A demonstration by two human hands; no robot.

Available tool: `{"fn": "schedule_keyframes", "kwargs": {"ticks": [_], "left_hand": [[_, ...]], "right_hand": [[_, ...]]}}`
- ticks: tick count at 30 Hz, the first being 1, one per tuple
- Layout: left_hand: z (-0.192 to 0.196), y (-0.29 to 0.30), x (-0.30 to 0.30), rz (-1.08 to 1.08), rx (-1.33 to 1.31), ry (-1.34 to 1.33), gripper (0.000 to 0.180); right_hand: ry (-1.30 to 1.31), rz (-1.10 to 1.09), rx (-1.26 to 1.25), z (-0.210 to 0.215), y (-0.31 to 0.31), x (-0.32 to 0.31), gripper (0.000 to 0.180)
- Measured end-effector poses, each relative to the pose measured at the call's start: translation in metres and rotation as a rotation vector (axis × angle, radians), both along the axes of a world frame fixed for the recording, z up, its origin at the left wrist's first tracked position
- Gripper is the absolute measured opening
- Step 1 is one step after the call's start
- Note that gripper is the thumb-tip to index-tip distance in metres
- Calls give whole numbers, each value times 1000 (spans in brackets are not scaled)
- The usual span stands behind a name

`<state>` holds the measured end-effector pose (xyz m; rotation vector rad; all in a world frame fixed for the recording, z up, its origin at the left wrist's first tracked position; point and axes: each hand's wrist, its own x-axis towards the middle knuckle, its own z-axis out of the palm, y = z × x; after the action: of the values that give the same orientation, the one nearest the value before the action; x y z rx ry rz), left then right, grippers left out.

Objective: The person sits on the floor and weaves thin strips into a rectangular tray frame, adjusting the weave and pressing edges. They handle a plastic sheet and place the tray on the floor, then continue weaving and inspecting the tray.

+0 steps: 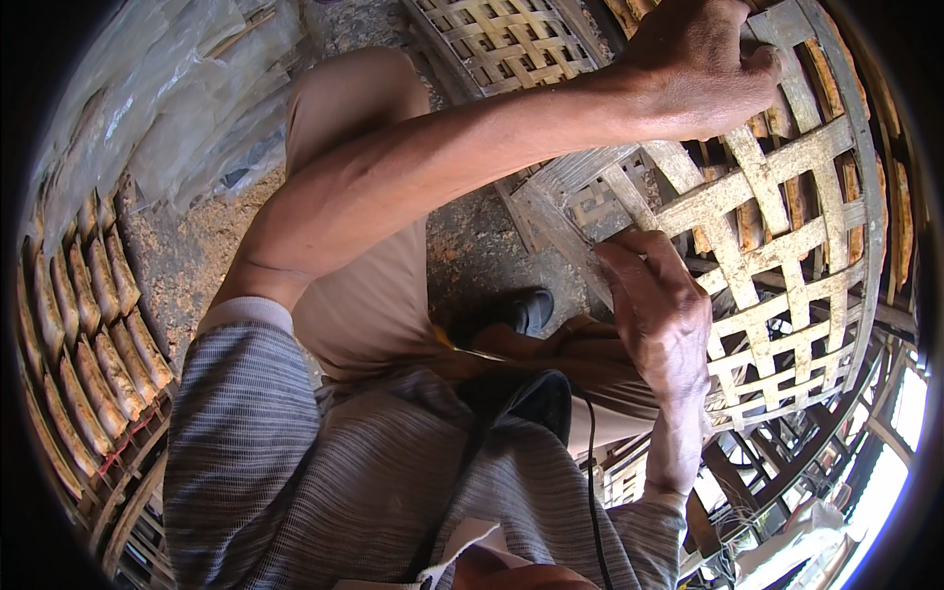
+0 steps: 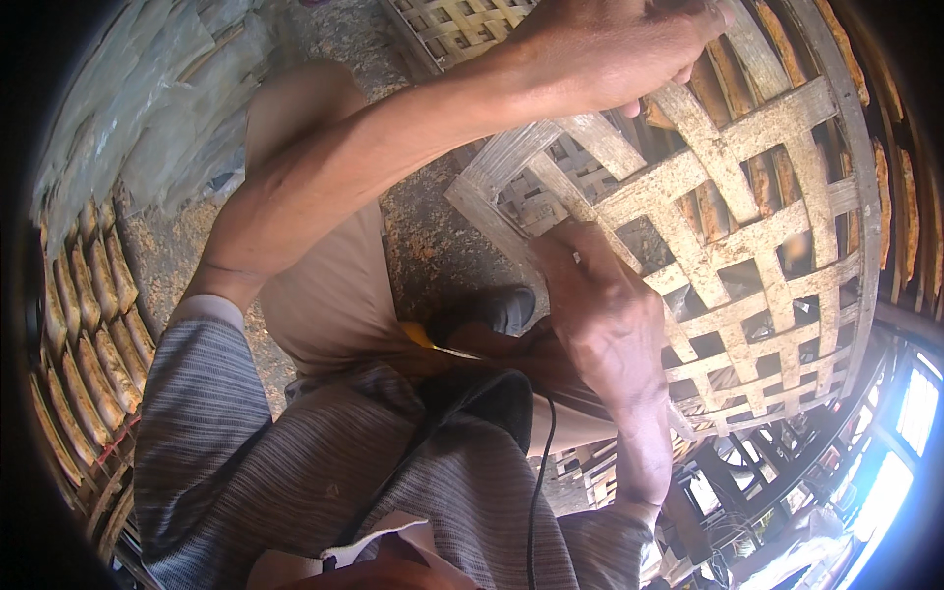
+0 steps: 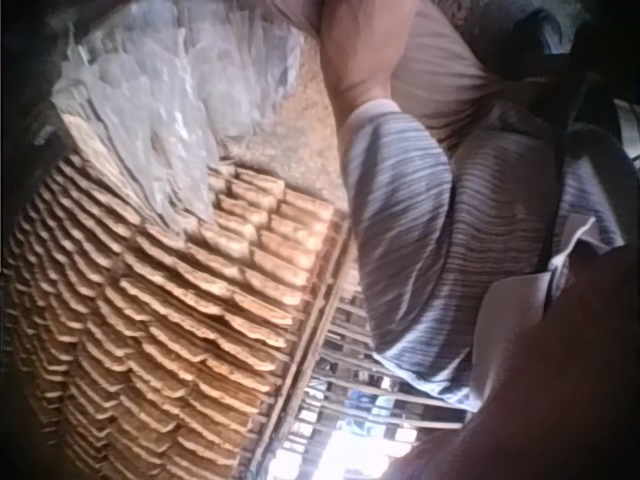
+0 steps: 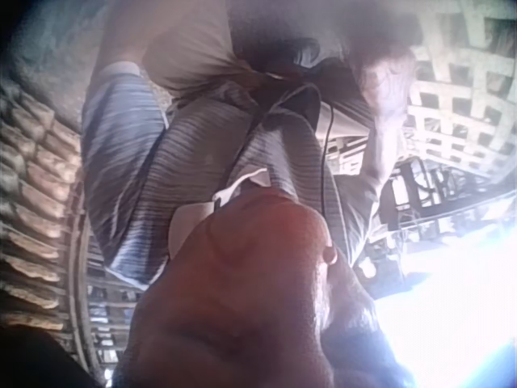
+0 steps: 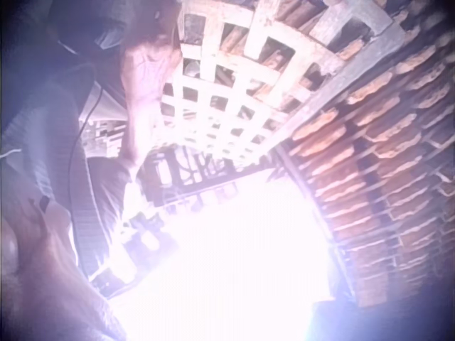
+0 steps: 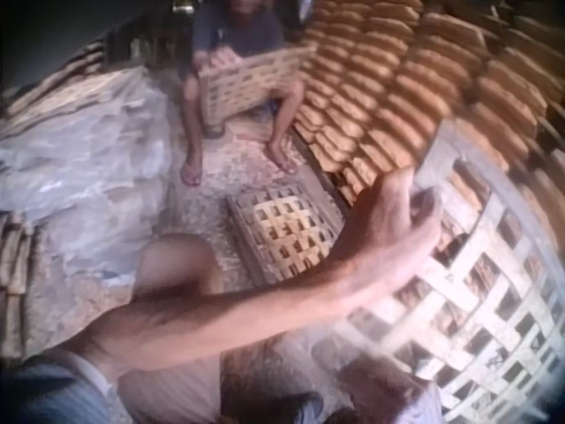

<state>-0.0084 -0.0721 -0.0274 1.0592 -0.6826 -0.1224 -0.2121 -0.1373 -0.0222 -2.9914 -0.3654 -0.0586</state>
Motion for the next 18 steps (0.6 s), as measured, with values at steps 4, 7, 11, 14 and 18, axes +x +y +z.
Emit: {"fn": "schedule_keyframes", "kwargs": {"ticks": [4,7,11,14,18], "left_hand": [[-8,12,-6,7,-103,-77,59],[-4,-2,-14,174,-68,-134,58],[-22,-66,15,342,28,-117,59],[-22,-57,10,262,32,-115,59],[-17,-24,8,290,80,-125,55]], "right_hand": [[7,-19,26,5,3,3,29],[-74,3,36,0,1,2,16],[-52,29,-143,-11,12,8,12],[-80,-3,-257,-15,16,11,31],[-247,-41,-221,-12,12,5,31]]}}
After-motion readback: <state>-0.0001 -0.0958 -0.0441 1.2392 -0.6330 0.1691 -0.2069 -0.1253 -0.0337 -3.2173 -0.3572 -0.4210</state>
